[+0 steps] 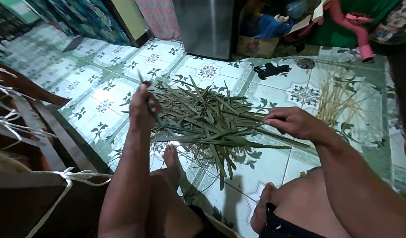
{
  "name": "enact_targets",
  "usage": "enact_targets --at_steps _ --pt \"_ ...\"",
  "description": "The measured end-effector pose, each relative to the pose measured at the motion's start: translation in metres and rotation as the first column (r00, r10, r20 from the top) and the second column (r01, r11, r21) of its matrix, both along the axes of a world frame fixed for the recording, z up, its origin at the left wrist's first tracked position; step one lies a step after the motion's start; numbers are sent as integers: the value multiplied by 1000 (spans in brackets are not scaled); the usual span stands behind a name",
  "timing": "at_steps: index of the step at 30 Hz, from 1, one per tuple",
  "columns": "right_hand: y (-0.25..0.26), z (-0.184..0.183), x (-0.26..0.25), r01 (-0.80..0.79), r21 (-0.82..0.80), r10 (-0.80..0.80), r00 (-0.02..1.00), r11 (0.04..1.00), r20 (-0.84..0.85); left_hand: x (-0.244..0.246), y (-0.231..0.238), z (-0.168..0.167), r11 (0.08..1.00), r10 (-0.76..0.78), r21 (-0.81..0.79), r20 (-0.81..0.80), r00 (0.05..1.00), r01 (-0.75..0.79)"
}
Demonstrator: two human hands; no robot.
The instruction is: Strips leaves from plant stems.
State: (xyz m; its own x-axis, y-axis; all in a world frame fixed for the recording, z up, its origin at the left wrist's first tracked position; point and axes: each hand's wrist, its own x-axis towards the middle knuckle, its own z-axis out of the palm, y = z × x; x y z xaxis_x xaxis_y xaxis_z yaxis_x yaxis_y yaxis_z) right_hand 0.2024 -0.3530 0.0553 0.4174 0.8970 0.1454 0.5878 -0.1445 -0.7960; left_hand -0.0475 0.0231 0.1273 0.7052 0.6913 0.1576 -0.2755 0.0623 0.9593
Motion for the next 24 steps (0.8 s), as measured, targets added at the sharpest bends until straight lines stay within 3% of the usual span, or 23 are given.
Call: enact_targets --at_steps 3,5,7,9,11,13,17,24 --pt "-4 1 5 216 -35 -218 973 976 -75 -6 16 -2 951 276 -159 55 960 -264" --pt "4 4 1 319 -14 -318 938 948 -138 1 10 -3 934 322 -178 46 946 -309" --pt "17 6 -6 367 36 -355 919 930 -173 12 -13 -6 982 182 -44 -13 983 -183" --pt "33 8 -16 356 107 -327 918 928 -225 27 -48 -11 993 -74 81 -153 985 88" --pt "51 13 -31 322 168 -262 916 932 -304 43 -90 -14 930 -320 76 -311 895 359" --pt "66 17 -45 259 203 -178 921 944 -345 57 -119 -20 850 -476 39 -367 799 525" --pt "82 17 -59 150 250 -44 923 956 -383 67 -128 -21 820 -542 3 -313 780 572" --pt "80 17 -52 80 250 17 931 965 -364 67 -111 -16 899 -437 -67 -193 878 433"
